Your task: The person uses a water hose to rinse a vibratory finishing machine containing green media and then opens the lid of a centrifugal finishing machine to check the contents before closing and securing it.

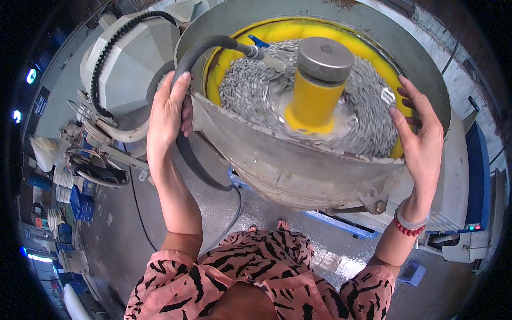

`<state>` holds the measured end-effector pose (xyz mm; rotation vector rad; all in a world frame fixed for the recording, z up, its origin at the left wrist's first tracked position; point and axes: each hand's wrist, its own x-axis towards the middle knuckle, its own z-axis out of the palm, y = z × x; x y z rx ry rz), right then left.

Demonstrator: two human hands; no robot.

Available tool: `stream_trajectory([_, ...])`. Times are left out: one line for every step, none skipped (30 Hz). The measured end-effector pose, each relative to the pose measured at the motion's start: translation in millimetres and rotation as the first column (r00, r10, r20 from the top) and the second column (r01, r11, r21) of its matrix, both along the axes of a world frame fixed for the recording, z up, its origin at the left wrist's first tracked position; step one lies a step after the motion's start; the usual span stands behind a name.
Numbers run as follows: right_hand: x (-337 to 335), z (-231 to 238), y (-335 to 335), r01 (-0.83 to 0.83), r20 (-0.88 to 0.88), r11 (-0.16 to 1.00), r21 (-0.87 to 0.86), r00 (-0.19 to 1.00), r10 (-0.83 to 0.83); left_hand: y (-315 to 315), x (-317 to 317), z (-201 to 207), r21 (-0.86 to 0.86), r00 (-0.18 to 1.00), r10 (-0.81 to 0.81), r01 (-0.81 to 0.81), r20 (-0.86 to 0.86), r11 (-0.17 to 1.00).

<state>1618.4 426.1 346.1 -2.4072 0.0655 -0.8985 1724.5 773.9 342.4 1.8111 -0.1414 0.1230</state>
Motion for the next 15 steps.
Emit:
stream_trajectory([-0.3, -1.1, -1.4, 0.0, -0.014, 1.0, 0.0, 1.0, 0.0, -0.1, 2.1, -1.3, -0.021, 1.0, -0.01, 0.01, 0.001, 1.0])
stream_trajectory([-0.2, -1.2, -2.5, 0.016, -0.012, 1.0, -0.022, 1.0, -0.016, -0.2, 3.5, -2.8, -0.043, 1.0, -0.019, 0.019, 0.003, 0.999])
stream_trajectory([-0.4, -1.7, -3.3, 0.032, -0.009, 0.998, -0.045, 0.999, -0.032, -0.2, 3.8, -4.1, -0.043, 1.0, -0.018, 0.017, -0.012, 0.999])
stream_trajectory([0.1, -1.4, -3.8, 0.024, -0.006, 0.999, -0.035, 1.0, -0.024, -0.1, 4.2, -2.7, -0.036, 1.0, -0.027, 0.027, -0.003, 0.999])
stream_trajectory([0.1, -1.9, -3.4, 0.021, -0.01, 0.999, -0.036, 1.0, -0.021, 0.2, 4.0, -1.9, -0.029, 0.999, -0.036, 0.036, 0.005, 0.999])
stream_trajectory([-0.2, -2.8, -3.1, 0.012, -0.009, 1.0, -0.019, 1.0, -0.012, 0.7, 3.0, -1.9, -0.021, 0.999, -0.039, 0.038, -0.001, 0.999])
stream_trajectory([0.1, -2.7, -2.7, 0.003, -0.002, 1.0, -0.003, 1.0, -0.003, 0.9, 2.6, -1.2, -0.022, 0.999, -0.037, 0.037, -0.001, 0.999])
stream_trajectory([0.0, -2.6, -2.6, 0.002, -0.002, 1.0, -0.004, 1.0, -0.002, 0.9, 2.1, -0.8, -0.029, 0.999, -0.041, 0.04, -0.012, 0.999])
stream_trajectory([-0.2, -2.6, -2.9, -0.013, -0.006, 1.0, 0.006, 1.0, 0.013, 0.7, 1.6, -0.7, -0.036, 0.999, -0.045, 0.044, -0.024, 0.998])
stream_trajectory([-0.4, -1.8, -3.1, -0.027, -0.006, 0.999, 0.018, 1.0, 0.028, 0.9, 1.2, 0.3, -0.036, 0.999, -0.044, 0.043, -0.019, 0.998])
stream_trajectory([-0.6, -1.7, -4.0, -0.028, -0.002, 0.999, 0.017, 1.0, 0.028, 1.0, 1.0, 0.7, -0.03, 0.999, -0.047, 0.046, -0.021, 0.998])
stream_trajectory([-0.7, -2.0, -5.2, -0.017, -0.007, 1.0, 0.003, 1.0, 0.017, 1.0, 0.9, 1.1, -0.024, 0.999, -0.05, 0.049, -0.022, 0.999])
stream_trajectory([0.1, -2.9, -5.3, -0.009, -0.012, 1.0, -0.01, 1.0, 0.009, 1.4, 1.1, 0.8, -0.023, 0.999, -0.048, 0.048, -0.018, 0.999])
stream_trajectory([0.5, -3.0, -4.0, -0.011, -0.008, 1.0, -0.01, 1.0, 0.011, 1.7, 1.4, 0.6, -0.022, 0.999, -0.043, 0.043, -0.025, 0.999])
stream_trajectory([0.8, -2.9, -2.2, 0.001, -0.009, 1.0, -0.002, 1.0, -0.001, 2.3, 1.6, 0.5, -0.02, 0.999, -0.038, 0.038, -0.032, 0.999])
